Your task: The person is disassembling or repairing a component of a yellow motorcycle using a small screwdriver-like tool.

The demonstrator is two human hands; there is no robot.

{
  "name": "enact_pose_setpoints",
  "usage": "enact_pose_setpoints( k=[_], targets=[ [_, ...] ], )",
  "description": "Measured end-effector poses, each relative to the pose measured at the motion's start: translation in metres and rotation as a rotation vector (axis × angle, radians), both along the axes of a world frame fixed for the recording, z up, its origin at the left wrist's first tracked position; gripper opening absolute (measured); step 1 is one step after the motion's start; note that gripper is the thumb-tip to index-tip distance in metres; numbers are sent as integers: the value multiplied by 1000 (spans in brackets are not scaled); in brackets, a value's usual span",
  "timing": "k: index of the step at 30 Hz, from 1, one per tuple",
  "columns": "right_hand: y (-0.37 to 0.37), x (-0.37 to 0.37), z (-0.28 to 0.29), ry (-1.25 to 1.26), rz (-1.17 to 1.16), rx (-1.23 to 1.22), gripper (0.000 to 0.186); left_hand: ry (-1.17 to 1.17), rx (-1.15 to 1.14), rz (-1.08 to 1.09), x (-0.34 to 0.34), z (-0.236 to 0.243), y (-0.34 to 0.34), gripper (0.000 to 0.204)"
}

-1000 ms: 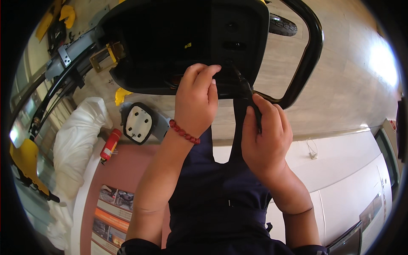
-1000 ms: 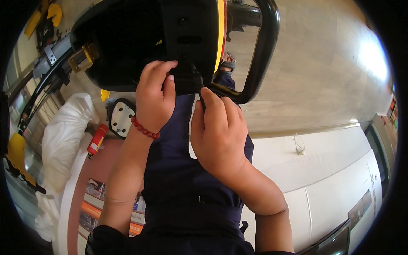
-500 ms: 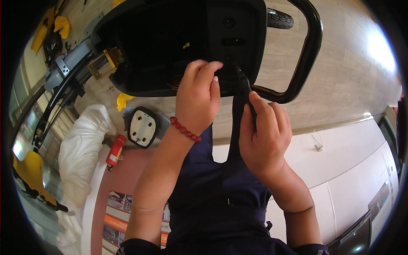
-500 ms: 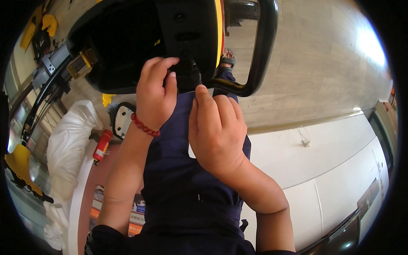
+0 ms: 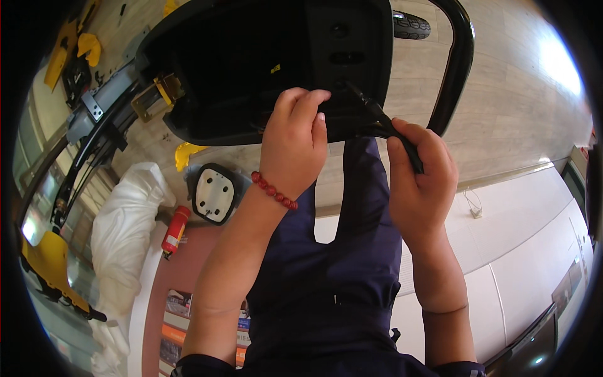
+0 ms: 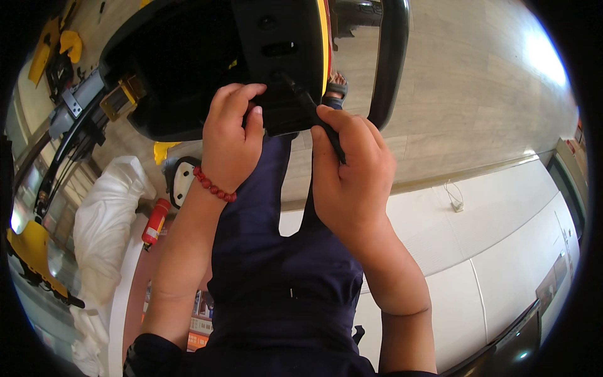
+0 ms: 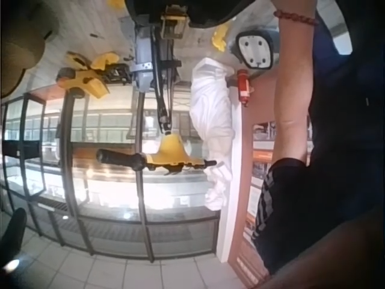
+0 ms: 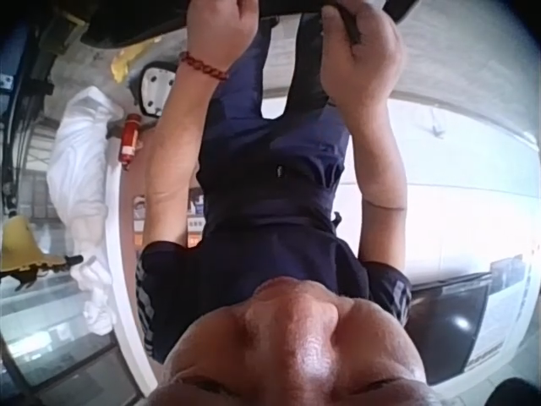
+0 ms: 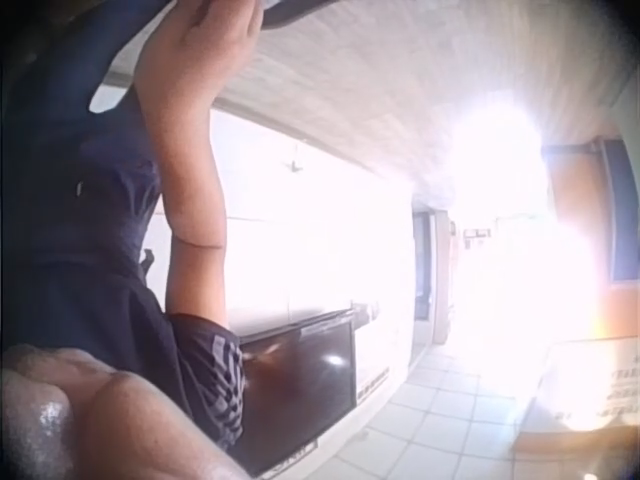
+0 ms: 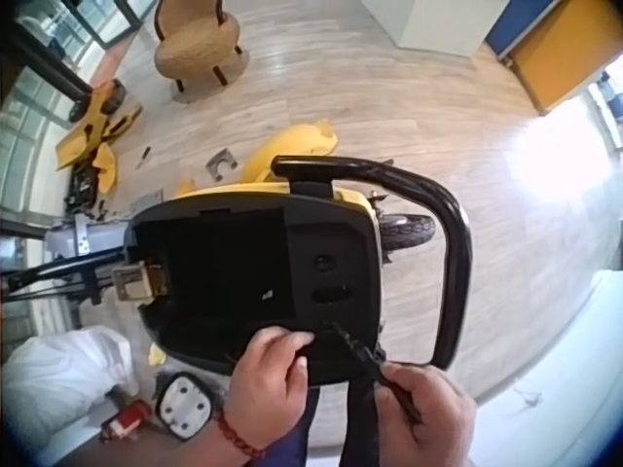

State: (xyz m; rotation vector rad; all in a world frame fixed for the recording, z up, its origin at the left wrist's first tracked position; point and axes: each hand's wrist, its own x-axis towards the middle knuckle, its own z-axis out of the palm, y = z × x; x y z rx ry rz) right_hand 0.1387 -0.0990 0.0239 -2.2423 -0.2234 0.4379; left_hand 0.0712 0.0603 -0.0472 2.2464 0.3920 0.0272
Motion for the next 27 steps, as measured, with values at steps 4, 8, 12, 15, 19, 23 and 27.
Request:
enact_pose_setpoints(
  k=[4,8,12,15,19,23,27],
  targets=[
    [0,-7,-1,-45,36,37,16,-15,0,-13,0,0,1,27],
    [0,-14,-7,-110,46,15,19,-6,-18,-16,0,-1,3,26],
    [0,-20,-12,-183,54,-18,23,-23,-11,-16,0,-1,3,26],
    [2,-26,-19,-304,99,-24,25,-17,-18,-12,0,-1,2,25],
    [2,-28,-21,-221,50,-3,25,-10,-14,-13,0,-2,1,25],
    [-6,-10,-14,98,-151,89,15,-9,7,-16,1,-2,0,25],
    [-14,8,-6,365,-253,169,14,-1,26,-8,2,-3,-2,24]
  ],
)
